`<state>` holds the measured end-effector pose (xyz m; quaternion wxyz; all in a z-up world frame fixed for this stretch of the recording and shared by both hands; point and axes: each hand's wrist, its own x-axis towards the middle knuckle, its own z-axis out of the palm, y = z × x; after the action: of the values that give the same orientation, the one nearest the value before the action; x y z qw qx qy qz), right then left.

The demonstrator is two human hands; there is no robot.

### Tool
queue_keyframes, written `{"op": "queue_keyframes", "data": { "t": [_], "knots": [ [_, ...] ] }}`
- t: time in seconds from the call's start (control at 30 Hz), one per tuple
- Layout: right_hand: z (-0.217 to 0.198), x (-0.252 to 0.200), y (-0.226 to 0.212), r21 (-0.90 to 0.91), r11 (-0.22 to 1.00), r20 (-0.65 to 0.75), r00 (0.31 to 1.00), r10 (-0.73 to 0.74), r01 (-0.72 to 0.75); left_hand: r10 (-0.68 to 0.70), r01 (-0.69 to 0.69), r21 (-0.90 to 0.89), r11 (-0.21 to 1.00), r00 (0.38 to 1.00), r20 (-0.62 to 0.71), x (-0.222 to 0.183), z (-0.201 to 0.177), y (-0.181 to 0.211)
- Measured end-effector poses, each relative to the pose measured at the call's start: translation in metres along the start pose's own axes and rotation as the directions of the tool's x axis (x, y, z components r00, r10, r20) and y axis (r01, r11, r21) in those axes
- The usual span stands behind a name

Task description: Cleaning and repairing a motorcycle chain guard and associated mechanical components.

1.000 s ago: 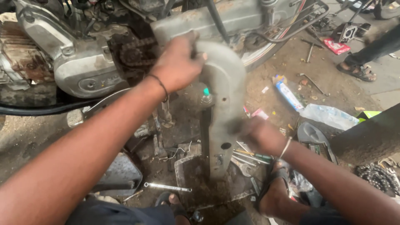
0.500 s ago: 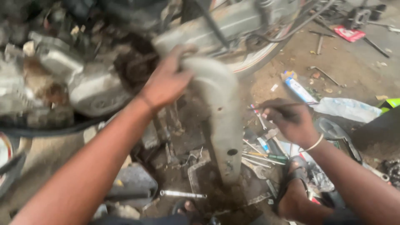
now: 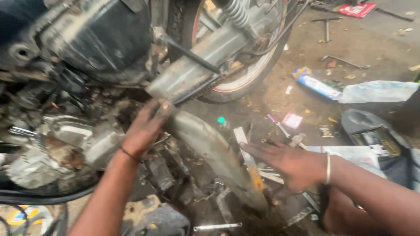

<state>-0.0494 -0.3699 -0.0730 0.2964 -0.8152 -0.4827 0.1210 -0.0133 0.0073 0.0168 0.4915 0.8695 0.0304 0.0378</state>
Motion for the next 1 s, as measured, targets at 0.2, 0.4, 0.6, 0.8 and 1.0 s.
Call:
{"op": "queue_keyframes", "data": {
  "t": [0.2,0.4,0.6,0.8,1.0],
  "knots": [
    [0.024,-0.003,-0.008,0.204,0.979,-0.274,0.96,0.053,0.004,0.159,-0.165,0.06,0.985,0.983,0.087,0.017,-0.022,-0.04],
    [0.04,0.015,-0.041,0.395,0.914,-0.415,0.868,0.272,-0.098,0.048,-0.053,0.053,0.997,0.995,0.087,-0.004,-0.012,-0.008],
    [0.063,0.015,-0.056,0.034,0.993,-0.52,0.846,0.116,-0.116,0.091,-0.091,0.242,0.966,0.996,0.011,-0.013,0.013,0.025],
    [0.08,0.021,-0.066,0.038,0.993,-0.655,0.747,0.112,-0.116,0.156,-0.124,0.326,0.937,0.985,-0.074,-0.017,0.026,0.034],
    [0.069,0.033,-0.083,-0.038,0.997,-0.771,0.637,0.018,-0.073,0.125,-0.102,0.303,0.948,0.99,-0.058,-0.029,0.032,0.047]
  ]
}}
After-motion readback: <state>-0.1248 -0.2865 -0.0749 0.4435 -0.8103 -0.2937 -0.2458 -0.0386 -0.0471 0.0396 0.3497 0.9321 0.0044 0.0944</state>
